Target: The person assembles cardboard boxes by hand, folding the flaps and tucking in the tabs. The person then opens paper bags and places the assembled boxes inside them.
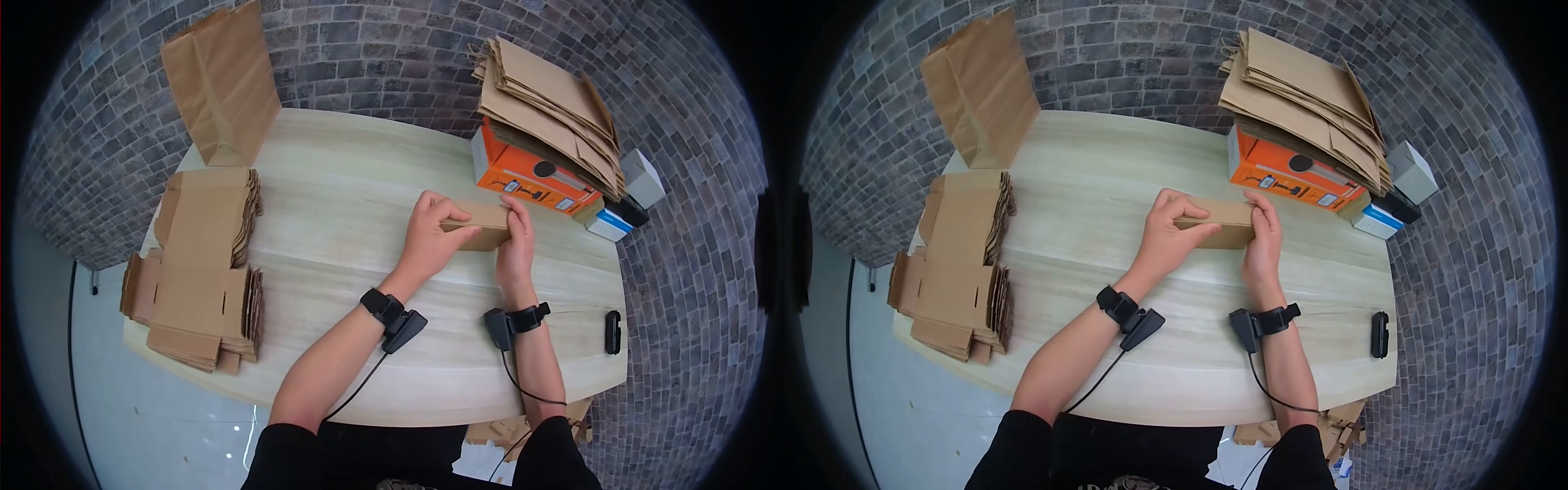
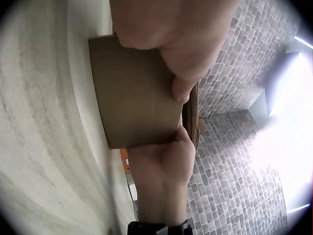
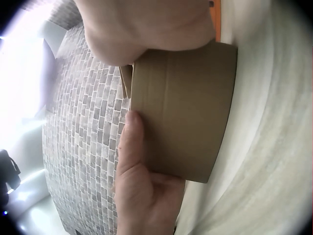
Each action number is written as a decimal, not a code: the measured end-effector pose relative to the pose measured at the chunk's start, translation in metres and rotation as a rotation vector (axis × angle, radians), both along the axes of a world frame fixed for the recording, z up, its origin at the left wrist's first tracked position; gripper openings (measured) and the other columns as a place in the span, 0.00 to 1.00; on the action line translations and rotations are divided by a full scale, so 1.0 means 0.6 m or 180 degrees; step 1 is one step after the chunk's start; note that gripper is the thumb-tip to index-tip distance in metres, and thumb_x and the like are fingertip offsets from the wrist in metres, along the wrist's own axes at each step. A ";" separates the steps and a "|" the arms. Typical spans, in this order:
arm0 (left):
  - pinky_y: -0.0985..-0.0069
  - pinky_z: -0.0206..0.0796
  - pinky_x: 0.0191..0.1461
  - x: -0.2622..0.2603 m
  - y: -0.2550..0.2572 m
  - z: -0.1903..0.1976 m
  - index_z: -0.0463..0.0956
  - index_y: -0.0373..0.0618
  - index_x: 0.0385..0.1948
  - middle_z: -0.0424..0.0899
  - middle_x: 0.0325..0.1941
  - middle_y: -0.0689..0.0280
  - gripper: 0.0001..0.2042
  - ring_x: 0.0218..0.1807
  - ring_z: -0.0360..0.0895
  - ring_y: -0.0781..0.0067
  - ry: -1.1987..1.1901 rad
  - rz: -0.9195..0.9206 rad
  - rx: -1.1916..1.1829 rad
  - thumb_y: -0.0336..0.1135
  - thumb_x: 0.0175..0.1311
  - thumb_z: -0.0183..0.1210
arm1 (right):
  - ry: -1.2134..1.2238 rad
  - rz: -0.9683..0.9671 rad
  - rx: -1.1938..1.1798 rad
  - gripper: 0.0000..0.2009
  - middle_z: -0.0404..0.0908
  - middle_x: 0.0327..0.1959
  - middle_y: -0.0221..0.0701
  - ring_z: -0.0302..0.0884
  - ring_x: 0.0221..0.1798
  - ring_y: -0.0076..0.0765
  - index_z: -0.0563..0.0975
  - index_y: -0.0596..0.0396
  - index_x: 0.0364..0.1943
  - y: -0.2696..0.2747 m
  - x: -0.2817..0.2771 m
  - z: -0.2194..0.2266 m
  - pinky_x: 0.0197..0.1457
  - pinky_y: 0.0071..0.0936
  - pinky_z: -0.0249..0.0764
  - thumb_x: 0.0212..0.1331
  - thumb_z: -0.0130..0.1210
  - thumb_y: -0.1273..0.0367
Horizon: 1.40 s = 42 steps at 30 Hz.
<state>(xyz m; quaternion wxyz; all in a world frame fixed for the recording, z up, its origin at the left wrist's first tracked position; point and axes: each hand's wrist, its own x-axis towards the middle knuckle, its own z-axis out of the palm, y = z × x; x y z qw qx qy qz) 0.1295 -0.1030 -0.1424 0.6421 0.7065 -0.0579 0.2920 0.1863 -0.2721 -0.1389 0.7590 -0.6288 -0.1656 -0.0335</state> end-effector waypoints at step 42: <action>0.52 0.53 0.74 0.017 0.148 -0.045 0.75 0.42 0.55 0.63 0.67 0.45 0.28 0.71 0.55 0.36 0.0162 0.1788 0.2205 0.11 0.48 0.51 | 0.0439 0.0775 0.0063 0.14 0.80 0.53 0.39 0.76 0.59 0.36 0.75 0.64 0.55 -0.082 0.066 -0.042 0.62 0.31 0.72 0.68 0.50 0.72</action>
